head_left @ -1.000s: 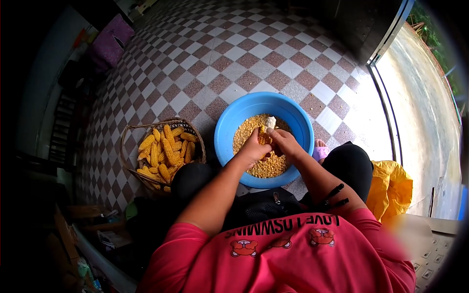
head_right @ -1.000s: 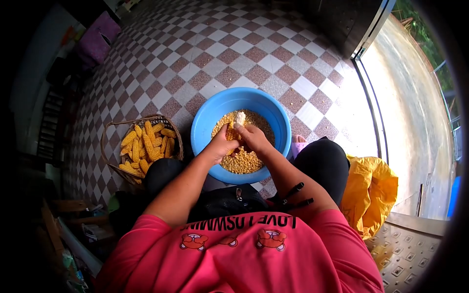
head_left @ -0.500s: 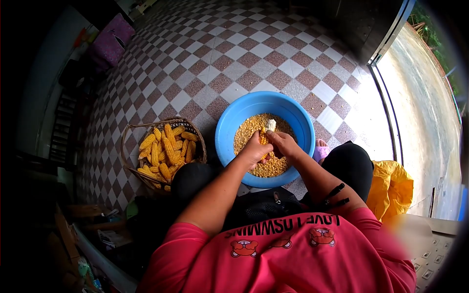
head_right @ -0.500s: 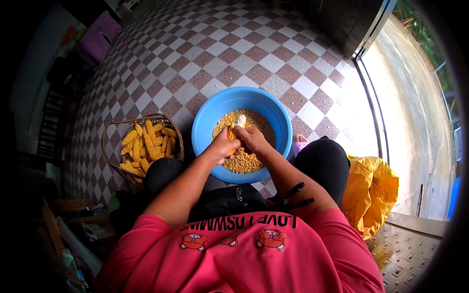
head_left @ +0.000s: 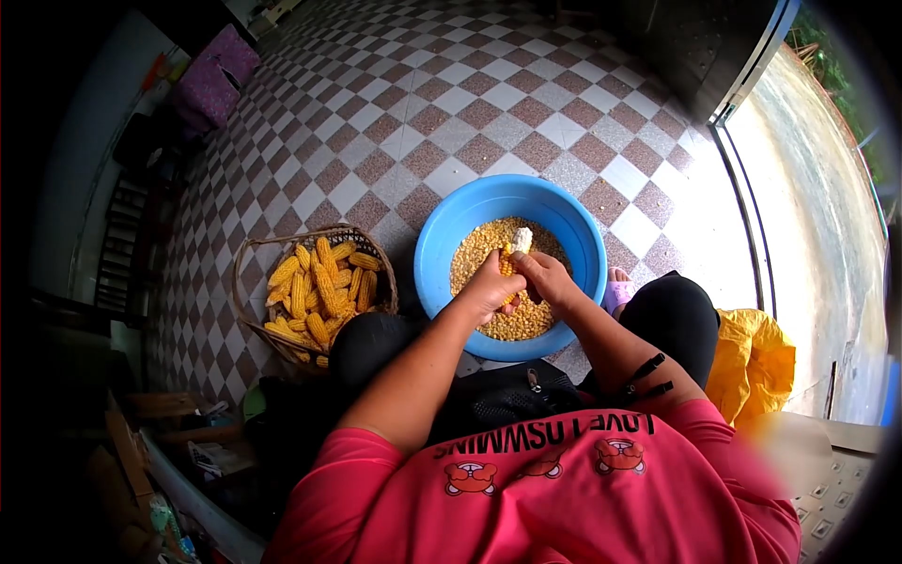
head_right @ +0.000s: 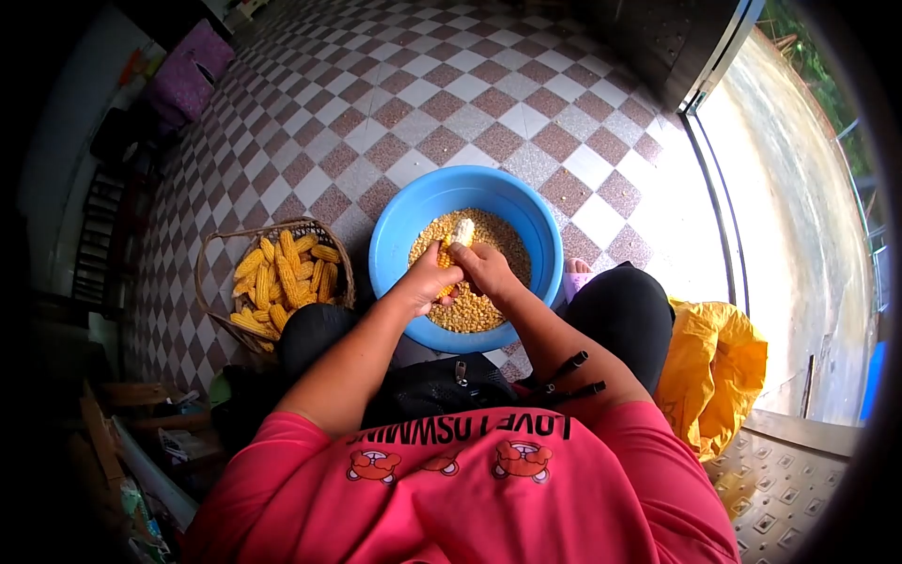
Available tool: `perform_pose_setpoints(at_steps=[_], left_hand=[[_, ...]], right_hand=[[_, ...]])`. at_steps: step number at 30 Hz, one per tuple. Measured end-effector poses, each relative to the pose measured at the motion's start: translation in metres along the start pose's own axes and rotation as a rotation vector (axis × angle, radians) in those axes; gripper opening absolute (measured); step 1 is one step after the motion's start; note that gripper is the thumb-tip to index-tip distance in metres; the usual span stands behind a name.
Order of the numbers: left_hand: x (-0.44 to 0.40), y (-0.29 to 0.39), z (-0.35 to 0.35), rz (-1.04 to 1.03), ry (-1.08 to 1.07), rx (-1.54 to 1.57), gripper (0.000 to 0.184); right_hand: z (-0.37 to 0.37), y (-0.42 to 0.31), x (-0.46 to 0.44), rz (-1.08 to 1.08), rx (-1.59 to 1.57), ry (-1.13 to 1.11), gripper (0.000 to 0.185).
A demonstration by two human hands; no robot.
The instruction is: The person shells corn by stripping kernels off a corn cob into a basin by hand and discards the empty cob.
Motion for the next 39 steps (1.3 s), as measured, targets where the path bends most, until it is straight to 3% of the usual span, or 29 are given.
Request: perform_pose_setpoints(at_steps=[7, 9, 13, 15, 18, 20, 24, 28, 30, 34, 36, 39], left_hand=[[0.001, -0.001, -0.002, -0.007, 0.034, -0.090, 0.042], [0.001, -0.001, -0.002, -0.007, 0.031, -0.079, 0.042], [0.003, 0.001, -0.002, 0.021, 0.029, -0.010, 0.043], [0.002, 0.000, -0.002, 0.034, 0.028, 0.004, 0.043], [-0.010, -0.006, 0.001, -0.057, 0.063, -0.103, 0.048], [-0.020, -0.013, 0.002, -0.094, 0.303, -0.470, 0.055], [-0.010, -0.006, -0.003, -0.135, 0.318, -0.544, 0.059], [-0.008, -0.007, -0.002, -0.131, 0.264, -0.478, 0.053], [-0.002, -0.005, -0.004, -0.017, 0.099, -0.166, 0.047], [0.000, -0.003, -0.003, -0.031, 0.098, -0.150, 0.045], [0.000, -0.003, -0.002, -0.033, 0.098, -0.132, 0.046], [-0.006, -0.005, 0.001, -0.100, 0.177, -0.336, 0.056]], right_hand=[[0.001, 0.021, -0.003, 0.121, 0.047, 0.101, 0.035], [0.002, 0.028, -0.008, 0.353, 0.347, 0.151, 0.036], [0.002, 0.015, -0.003, 0.385, 0.429, 0.166, 0.038], [0.000, 0.008, 0.002, 0.150, 0.131, 0.166, 0.041], [0.002, 0.003, -0.001, 0.017, 0.185, 0.146, 0.044], [0.002, 0.020, -0.006, 0.065, 0.279, 0.142, 0.046], [0.002, 0.031, -0.006, 0.215, 0.397, 0.168, 0.047], [0.000, 0.028, -0.003, 0.185, 0.412, 0.150, 0.046], [-0.001, 0.023, 0.001, 0.193, 0.455, 0.217, 0.044], [-0.001, 0.021, -0.001, 0.294, 0.376, 0.217, 0.044], [-0.001, 0.014, 0.001, 0.051, 0.018, 0.192, 0.044], [0.000, 0.006, -0.001, 0.010, 0.087, 0.124, 0.043]])
Point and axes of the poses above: each hand's wrist, its own x-axis away from the middle knuckle, its own z-axis out of the back of the hand, y = z × x, the point moved 2 cm from there along -x, towards the middle knuckle, and after that the axes turned 15 degrees about z, right-handed, at the moved point
